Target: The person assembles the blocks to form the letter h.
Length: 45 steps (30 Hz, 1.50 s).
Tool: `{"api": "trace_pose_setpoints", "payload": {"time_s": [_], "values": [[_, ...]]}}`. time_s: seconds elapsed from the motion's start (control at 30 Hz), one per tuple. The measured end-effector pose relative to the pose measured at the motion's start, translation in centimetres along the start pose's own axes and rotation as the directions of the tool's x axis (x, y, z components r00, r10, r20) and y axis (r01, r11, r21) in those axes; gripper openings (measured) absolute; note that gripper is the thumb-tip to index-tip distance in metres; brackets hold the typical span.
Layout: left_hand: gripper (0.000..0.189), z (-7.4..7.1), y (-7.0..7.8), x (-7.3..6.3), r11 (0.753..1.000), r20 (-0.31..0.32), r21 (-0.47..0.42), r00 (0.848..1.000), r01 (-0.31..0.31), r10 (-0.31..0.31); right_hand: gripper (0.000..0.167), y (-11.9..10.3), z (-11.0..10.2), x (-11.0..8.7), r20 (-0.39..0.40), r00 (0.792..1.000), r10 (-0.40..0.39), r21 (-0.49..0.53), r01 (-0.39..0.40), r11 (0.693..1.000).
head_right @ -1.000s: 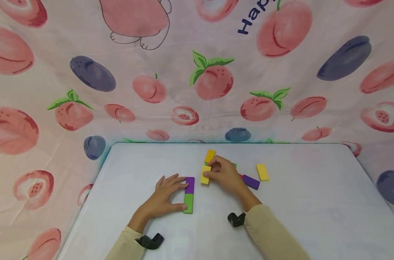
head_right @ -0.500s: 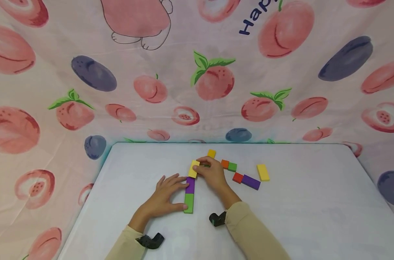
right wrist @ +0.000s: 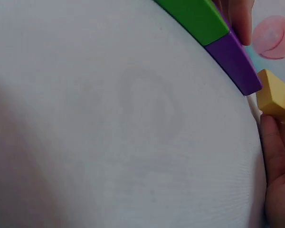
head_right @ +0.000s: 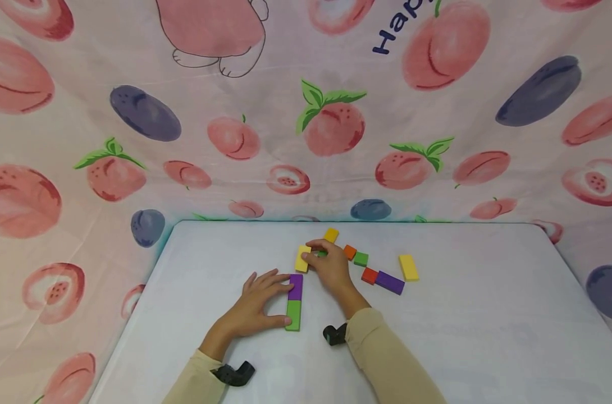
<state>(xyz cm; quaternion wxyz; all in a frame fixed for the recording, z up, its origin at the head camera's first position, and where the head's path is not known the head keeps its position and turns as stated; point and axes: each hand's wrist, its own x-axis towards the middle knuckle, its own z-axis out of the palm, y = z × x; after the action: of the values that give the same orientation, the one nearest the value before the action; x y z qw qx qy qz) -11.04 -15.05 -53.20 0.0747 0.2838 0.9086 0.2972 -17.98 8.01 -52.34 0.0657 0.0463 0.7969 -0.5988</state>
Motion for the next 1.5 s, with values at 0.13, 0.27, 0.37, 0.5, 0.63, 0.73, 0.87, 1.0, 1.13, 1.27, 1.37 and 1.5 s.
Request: {"api": "trace_pose_setpoints", "payload": {"time_s": [0.13,0.27,0.37,0.5,0.63,0.73,0.87,1.0,1.13,1.27,1.37,1.5], "values": [[0.069,-0.14,0.06,-0.02,1.000,0.003,-0.004,1.000,-0.002,0.002,0.026,0.04,0.03,0.24,0.030,0.999,0.022,0.009,-0.022,1.000],[0.070,-0.27,0.14,-0.03,1.000,0.012,-0.003,1.000,0.009,-0.009,0.027,0.02,0.21,0.34,0.039,0.999,0.032,-0.003,-0.032,0.999],[0.070,-0.31,0.16,-0.05,1.000,0.009,-0.003,1.000,0.007,-0.007,0.029,-0.03,0.35,0.29,0.043,0.999,0.032,-0.004,-0.032,0.999],[0.070,-0.29,0.18,-0.05,1.000,0.006,-0.006,1.000,0.009,-0.009,0.030,-0.04,0.41,0.28,0.056,0.998,0.031,0.015,-0.032,0.999],[0.070,-0.21,0.19,0.02,1.000,0.015,-0.003,1.000,0.023,-0.022,0.032,-0.20,0.32,0.22,0.057,0.998,0.035,0.032,-0.037,0.999],[0.070,-0.15,0.21,0.06,1.000,0.019,-0.003,0.999,0.030,-0.030,0.033,-0.35,0.32,0.15,0.043,0.998,0.048,0.019,-0.048,0.999],[0.071,-0.01,0.18,0.07,0.999,0.022,0.004,0.999,0.039,-0.039,0.034,-0.42,0.45,0.16,0.024,0.998,0.059,-0.024,-0.058,0.998],[0.070,0.04,0.23,0.06,0.999,0.012,0.008,0.999,0.032,-0.032,0.035,-0.43,0.48,0.29,0.023,0.999,0.047,-0.085,-0.045,0.995],[0.069,-0.01,0.31,0.03,1.000,-0.005,0.003,1.000,0.013,-0.013,0.035,-0.44,0.44,0.41,0.031,0.998,0.046,-0.112,-0.042,0.993],[0.069,-0.02,0.30,0.03,1.000,-0.007,0.007,1.000,0.011,-0.011,0.035,-0.36,0.46,0.52,0.035,0.998,0.046,-0.120,-0.042,0.992],[0.070,-0.02,0.28,0.05,1.000,0.001,0.013,1.000,0.023,-0.023,0.035,-0.24,0.50,0.59,0.033,0.999,0.037,-0.134,-0.032,0.990],[0.071,-0.02,0.28,0.08,0.999,0.003,0.020,1.000,0.030,-0.030,0.035,-0.14,0.51,0.61,0.030,0.999,0.019,-0.155,-0.014,0.988]]}}
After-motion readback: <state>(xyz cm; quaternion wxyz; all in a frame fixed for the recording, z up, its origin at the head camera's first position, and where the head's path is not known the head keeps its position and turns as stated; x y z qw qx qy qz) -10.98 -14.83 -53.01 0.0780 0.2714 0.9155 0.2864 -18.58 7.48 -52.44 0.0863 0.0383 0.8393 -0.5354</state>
